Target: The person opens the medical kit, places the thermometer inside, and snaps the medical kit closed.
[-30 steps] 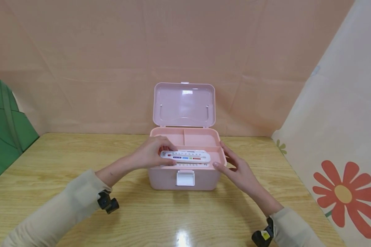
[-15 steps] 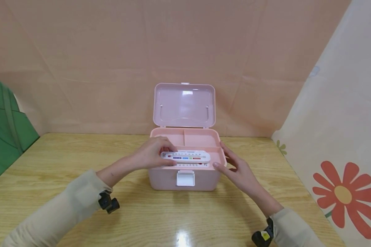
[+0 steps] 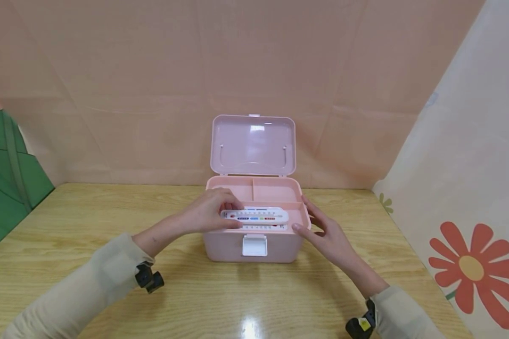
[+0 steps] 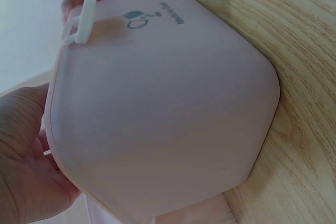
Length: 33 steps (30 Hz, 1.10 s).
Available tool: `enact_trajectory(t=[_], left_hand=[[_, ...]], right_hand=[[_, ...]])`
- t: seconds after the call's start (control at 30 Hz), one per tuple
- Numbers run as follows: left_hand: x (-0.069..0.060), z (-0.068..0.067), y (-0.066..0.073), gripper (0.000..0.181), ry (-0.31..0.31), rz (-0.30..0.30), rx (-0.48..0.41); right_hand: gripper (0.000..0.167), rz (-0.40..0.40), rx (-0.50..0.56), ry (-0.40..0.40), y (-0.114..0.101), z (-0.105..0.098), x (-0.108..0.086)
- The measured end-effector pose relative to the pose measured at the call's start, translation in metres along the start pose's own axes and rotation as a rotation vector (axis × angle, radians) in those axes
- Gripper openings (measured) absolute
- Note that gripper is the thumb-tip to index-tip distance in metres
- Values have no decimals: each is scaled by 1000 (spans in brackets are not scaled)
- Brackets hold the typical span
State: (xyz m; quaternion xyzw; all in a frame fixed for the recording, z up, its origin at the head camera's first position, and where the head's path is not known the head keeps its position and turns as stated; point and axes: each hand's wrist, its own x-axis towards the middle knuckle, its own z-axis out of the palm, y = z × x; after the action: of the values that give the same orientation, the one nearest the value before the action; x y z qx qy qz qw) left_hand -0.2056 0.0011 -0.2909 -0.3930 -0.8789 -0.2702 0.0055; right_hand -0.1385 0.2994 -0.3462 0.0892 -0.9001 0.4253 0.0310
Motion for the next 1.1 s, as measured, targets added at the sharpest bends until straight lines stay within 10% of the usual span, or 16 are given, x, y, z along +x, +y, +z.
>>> enact_trajectory(t=[1.1], left_hand=[[1, -6, -1, 27, 64, 1, -41]], right_hand=[[69, 9, -56, -15, -8, -6, 0]])
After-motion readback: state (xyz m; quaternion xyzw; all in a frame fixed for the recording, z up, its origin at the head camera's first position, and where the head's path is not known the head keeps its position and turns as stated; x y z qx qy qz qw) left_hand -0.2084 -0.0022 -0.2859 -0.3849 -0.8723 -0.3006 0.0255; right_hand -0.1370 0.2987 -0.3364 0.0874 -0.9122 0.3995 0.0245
